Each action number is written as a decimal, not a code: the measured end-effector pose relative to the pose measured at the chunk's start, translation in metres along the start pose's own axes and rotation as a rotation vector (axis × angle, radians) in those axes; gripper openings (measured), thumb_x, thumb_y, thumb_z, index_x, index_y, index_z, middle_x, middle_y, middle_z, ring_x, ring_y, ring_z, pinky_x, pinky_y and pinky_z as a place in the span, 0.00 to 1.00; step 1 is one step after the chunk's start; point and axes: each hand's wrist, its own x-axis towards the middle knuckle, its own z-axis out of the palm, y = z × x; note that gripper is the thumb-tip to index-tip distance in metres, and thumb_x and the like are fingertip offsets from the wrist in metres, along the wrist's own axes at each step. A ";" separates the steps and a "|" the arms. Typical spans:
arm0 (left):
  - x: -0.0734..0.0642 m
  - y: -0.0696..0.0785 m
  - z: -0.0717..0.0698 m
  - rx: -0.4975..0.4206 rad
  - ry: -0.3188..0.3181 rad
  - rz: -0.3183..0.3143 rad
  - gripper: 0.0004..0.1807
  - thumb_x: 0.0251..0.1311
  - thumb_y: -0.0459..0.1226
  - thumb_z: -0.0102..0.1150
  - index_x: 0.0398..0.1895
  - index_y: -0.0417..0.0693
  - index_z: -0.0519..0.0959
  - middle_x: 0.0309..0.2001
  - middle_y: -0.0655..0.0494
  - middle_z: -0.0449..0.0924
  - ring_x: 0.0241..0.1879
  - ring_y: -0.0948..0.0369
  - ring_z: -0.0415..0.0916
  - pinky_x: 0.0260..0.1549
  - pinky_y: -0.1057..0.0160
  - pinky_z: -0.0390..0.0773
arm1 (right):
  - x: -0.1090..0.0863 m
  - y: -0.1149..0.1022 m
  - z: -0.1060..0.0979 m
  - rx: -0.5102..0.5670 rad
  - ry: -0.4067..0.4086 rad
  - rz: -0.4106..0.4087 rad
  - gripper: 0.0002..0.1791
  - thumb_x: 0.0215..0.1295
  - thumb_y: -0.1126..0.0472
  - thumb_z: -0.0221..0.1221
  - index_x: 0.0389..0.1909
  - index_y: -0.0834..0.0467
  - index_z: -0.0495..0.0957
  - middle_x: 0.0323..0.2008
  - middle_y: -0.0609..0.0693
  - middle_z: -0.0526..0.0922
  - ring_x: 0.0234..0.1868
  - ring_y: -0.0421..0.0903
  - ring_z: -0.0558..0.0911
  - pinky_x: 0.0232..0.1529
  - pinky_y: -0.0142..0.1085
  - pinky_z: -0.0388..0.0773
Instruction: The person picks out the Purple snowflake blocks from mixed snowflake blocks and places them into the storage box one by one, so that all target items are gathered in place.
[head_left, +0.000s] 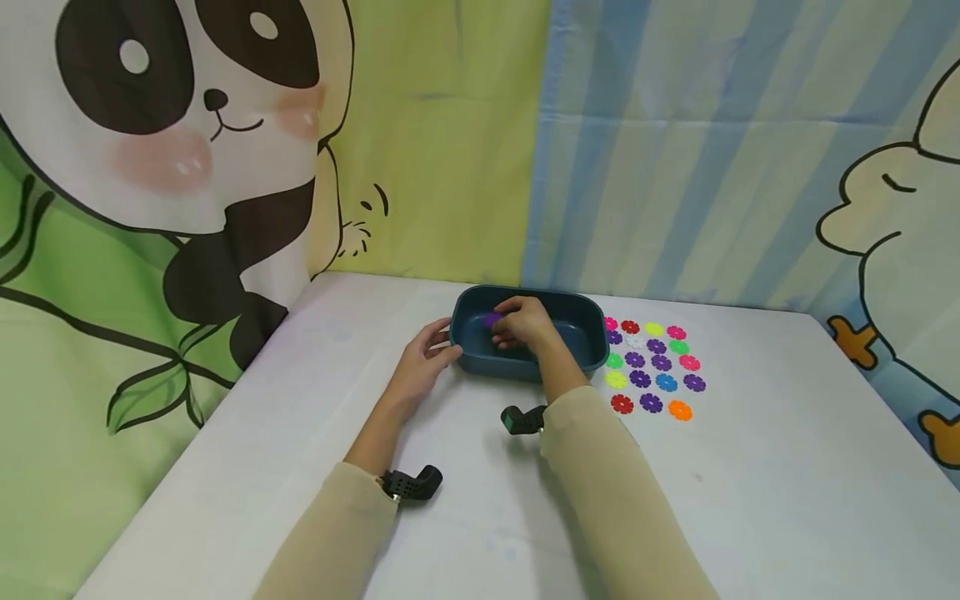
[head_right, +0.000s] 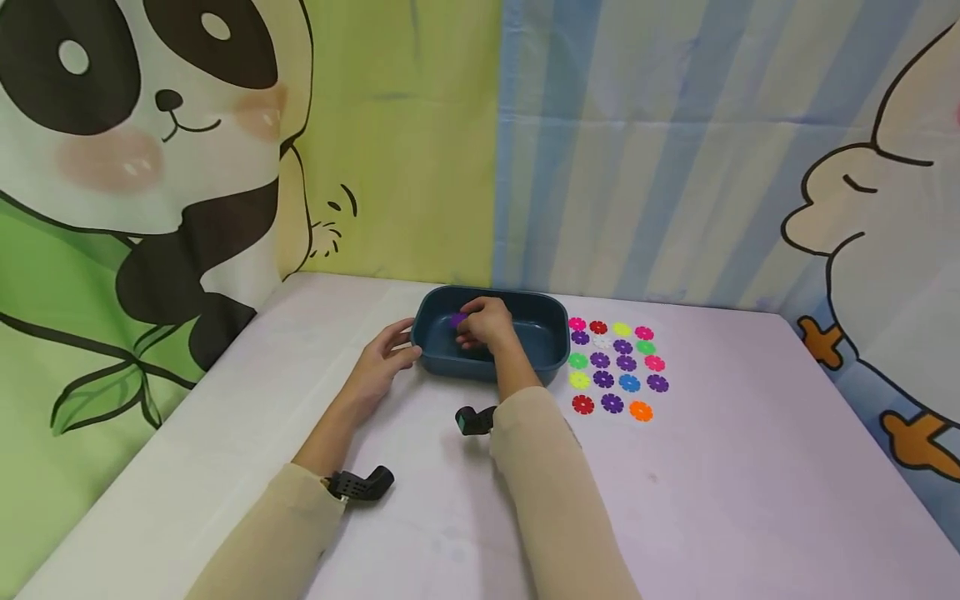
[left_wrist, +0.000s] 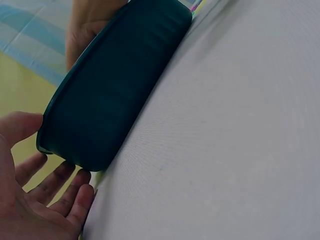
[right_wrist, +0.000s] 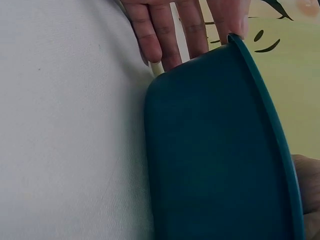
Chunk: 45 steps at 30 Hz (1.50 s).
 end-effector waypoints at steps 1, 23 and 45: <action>0.000 0.000 0.001 0.002 -0.007 -0.004 0.33 0.72 0.41 0.60 0.78 0.57 0.64 0.73 0.44 0.70 0.69 0.45 0.72 0.68 0.43 0.71 | 0.000 0.001 0.000 -0.002 0.004 0.008 0.25 0.65 0.76 0.62 0.63 0.66 0.74 0.37 0.61 0.83 0.21 0.42 0.83 0.27 0.33 0.84; -0.001 -0.005 0.008 -0.044 -0.020 -0.009 0.32 0.72 0.40 0.60 0.78 0.57 0.65 0.73 0.44 0.70 0.70 0.47 0.70 0.70 0.43 0.69 | 0.014 0.010 0.006 -0.623 0.123 -0.060 0.17 0.66 0.65 0.68 0.55 0.58 0.82 0.52 0.61 0.84 0.37 0.51 0.89 0.42 0.41 0.85; 0.001 -0.001 0.002 -0.024 -0.016 -0.003 0.32 0.73 0.41 0.60 0.78 0.57 0.65 0.73 0.45 0.70 0.70 0.47 0.70 0.70 0.45 0.70 | 0.006 -0.002 0.004 -0.537 0.160 -0.131 0.19 0.69 0.57 0.64 0.59 0.55 0.81 0.46 0.57 0.87 0.33 0.48 0.87 0.39 0.41 0.83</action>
